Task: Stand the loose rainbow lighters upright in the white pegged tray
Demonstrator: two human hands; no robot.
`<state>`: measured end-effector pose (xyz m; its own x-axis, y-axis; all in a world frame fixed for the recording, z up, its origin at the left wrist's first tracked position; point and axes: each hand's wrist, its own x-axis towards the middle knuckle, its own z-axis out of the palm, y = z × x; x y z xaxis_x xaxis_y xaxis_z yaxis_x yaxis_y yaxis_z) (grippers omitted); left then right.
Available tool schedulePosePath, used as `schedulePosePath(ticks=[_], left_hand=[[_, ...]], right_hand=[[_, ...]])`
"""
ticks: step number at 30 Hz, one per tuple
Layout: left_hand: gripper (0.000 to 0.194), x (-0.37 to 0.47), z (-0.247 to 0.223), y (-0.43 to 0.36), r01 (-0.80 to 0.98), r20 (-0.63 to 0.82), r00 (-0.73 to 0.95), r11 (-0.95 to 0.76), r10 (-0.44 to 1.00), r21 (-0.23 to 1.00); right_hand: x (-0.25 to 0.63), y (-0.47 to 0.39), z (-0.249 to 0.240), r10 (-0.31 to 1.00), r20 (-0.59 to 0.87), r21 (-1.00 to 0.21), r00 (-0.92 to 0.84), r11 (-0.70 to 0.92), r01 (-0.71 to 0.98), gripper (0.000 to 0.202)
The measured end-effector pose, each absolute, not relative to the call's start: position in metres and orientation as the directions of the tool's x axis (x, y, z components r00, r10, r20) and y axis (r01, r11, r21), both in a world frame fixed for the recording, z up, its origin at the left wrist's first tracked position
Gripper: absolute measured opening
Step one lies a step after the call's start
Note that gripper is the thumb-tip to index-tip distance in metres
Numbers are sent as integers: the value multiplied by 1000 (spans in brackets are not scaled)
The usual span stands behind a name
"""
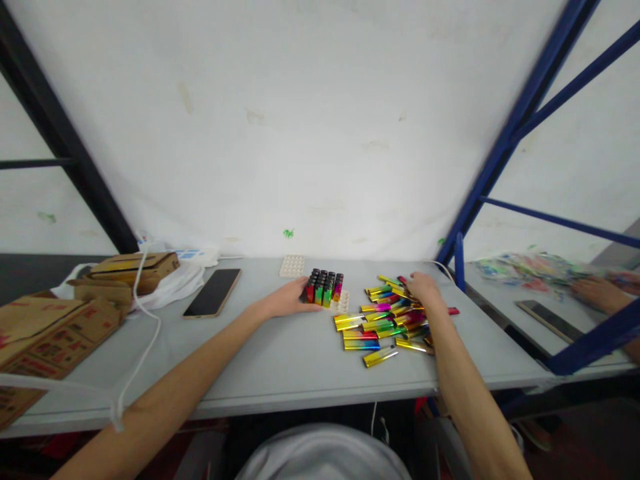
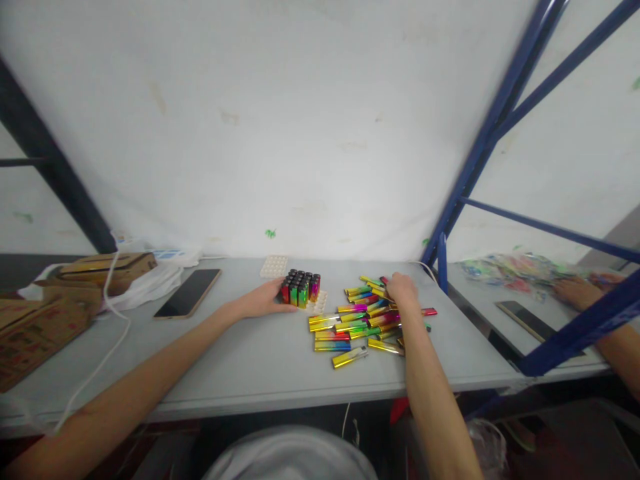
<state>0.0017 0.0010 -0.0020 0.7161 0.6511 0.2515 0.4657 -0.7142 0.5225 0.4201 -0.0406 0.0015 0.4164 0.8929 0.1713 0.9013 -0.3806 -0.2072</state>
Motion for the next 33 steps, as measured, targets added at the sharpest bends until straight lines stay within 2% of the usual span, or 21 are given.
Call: schedulePosePath(ticks=[2,4,6,8,9,11,13,14,16,20,23,27,30,33], left_hand=[[69,1,-4,2,466,255,715,-715,651,521],[69,1,-5,3,465,264,708,-714,655,524],[69,0,-6,3,465,267,702,-710,660,529],[70,0,-6,3,462,267,703,-708,659,533],[69,0,-6,3,458,266,706,-709,657,536],[68,1,-5,2,453,265,709,-710,653,539],[67,1,-3,1,456,269,706,-712,655,534],[67,2,-3,0,457,271,707,-714,653,530],[68,2,-1,-2,453,272,713,-720,647,525],[73,3,1,-4,465,252,714,-711,654,527],[71,3,0,-3,447,263,716,-714,647,539],[67,3,-2,-3,406,293,707,-709,643,576],[68,2,-3,-2,395,296,704,-702,646,593],[69,1,-3,-2,391,296,709,-706,640,590]], right_hand=[[426,-39,0,899,106,-235,426,-393,889,31],[427,-36,2,902,101,-262,419,-383,886,29],[426,-34,5,907,131,-268,400,-356,895,29],[420,-32,10,889,221,-340,401,-315,886,29],[415,-31,12,872,273,-429,406,-267,863,28],[397,-29,17,843,330,-690,424,-91,718,24],[370,-29,22,877,278,-909,391,109,402,25],[356,-29,24,911,239,-958,337,163,237,28],[327,-31,31,947,229,-974,224,223,51,35],[286,-40,40,967,251,-968,38,251,6,40],[273,-46,36,961,276,-958,20,273,93,51],[266,-51,21,901,421,-855,104,356,377,61],[261,-56,13,858,499,-770,120,375,515,60],[257,-59,10,848,512,-752,136,367,548,53]])
